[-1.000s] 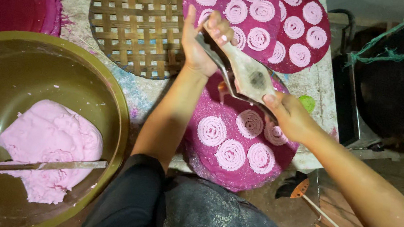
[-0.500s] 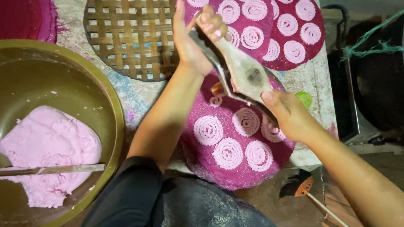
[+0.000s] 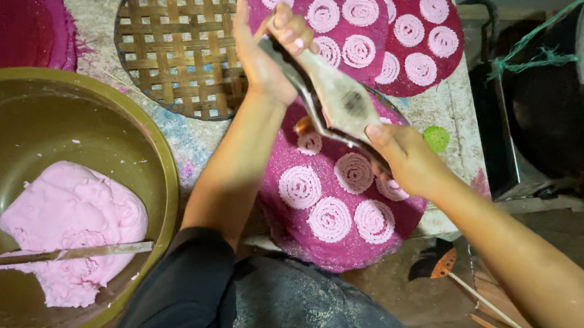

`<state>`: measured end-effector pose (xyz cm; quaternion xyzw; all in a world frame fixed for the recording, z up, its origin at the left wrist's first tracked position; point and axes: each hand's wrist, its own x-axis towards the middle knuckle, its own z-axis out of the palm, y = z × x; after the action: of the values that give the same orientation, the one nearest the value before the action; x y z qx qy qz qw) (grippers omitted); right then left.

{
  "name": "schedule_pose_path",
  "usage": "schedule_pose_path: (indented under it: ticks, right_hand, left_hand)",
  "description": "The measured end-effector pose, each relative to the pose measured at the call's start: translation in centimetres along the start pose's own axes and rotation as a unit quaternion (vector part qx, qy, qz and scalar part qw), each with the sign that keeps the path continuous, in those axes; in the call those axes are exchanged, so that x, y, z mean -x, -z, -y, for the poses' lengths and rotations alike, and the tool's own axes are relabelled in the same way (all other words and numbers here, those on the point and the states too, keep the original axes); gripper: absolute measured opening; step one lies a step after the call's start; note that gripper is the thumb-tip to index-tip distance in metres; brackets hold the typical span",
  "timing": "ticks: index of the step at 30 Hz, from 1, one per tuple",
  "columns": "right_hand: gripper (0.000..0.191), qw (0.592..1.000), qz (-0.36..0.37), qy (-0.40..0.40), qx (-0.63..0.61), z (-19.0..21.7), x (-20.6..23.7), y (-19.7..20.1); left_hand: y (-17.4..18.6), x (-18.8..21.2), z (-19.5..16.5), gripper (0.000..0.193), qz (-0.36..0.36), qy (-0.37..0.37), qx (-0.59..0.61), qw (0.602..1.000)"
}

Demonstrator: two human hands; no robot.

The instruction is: The person scoops pink paste from a large bowl into a handheld extruder tool, then squeezes the tool to pipe spiral rosettes of paste onto round pink boards on the worktable, filling the boards one rosette at a time and setting filled boards aside.

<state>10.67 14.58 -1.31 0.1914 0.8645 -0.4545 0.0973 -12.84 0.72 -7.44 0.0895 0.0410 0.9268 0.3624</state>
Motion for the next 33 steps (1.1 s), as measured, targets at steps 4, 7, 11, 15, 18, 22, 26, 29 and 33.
schedule_pose_path:
  ticks: [4, 7, 11, 15, 18, 22, 26, 29, 33]
  right_hand:
    - [0.071, 0.998, 0.039, -0.046, -0.027, -0.2, 1.7, 1.1]
    - [0.072, 0.999, 0.002, -0.036, 0.029, -0.2, 1.8, 2.6]
    - [0.067, 0.996, -0.056, -0.010, 0.066, 0.2, 0.3, 2.0]
    - [0.065, 0.999, -0.047, -0.009, 0.025, 0.3, -0.7, -0.9]
    - [0.067, 0.999, 0.005, -0.018, -0.045, -0.1, 0.2, -2.0]
    - [0.066, 0.995, 0.020, -0.088, -0.028, -0.8, 2.0, 0.0]
    - [0.066, 0.997, -0.033, -0.058, 0.039, -1.1, 2.0, 2.2]
    - [0.063, 0.995, -0.082, -0.027, 0.044, -1.1, 1.3, 1.9]
    - [0.059, 0.994, -0.112, 0.005, 0.010, -0.9, 1.1, 1.2]
  left_hand:
    - [0.5, 1.4, 2.2, 0.057, -0.054, 0.005, 0.038, 0.998]
    - [0.3, 0.4, 4.2, 0.055, -0.061, 0.000, 0.055, 0.997]
    - [-0.2, -1.9, 3.2, 0.057, -0.040, 0.006, 0.041, 0.998]
    - [0.0, -1.2, -0.1, 0.057, -0.010, 0.000, 0.009, 1.000]
    - [0.5, 1.0, -0.6, 0.054, -0.060, -0.009, -0.004, 0.998]
    - [0.6, 2.2, 2.5, 0.052, -0.104, -0.012, 0.031, 0.994]
    - [-0.4, 0.1, 5.3, 0.048, -0.120, 0.002, 0.053, 0.991]
    - [-1.6, -1.6, 5.0, 0.047, -0.075, -0.017, 0.014, 0.997]
    - [-2.6, -2.4, 3.7, 0.043, 0.013, 0.005, -0.007, 1.000]
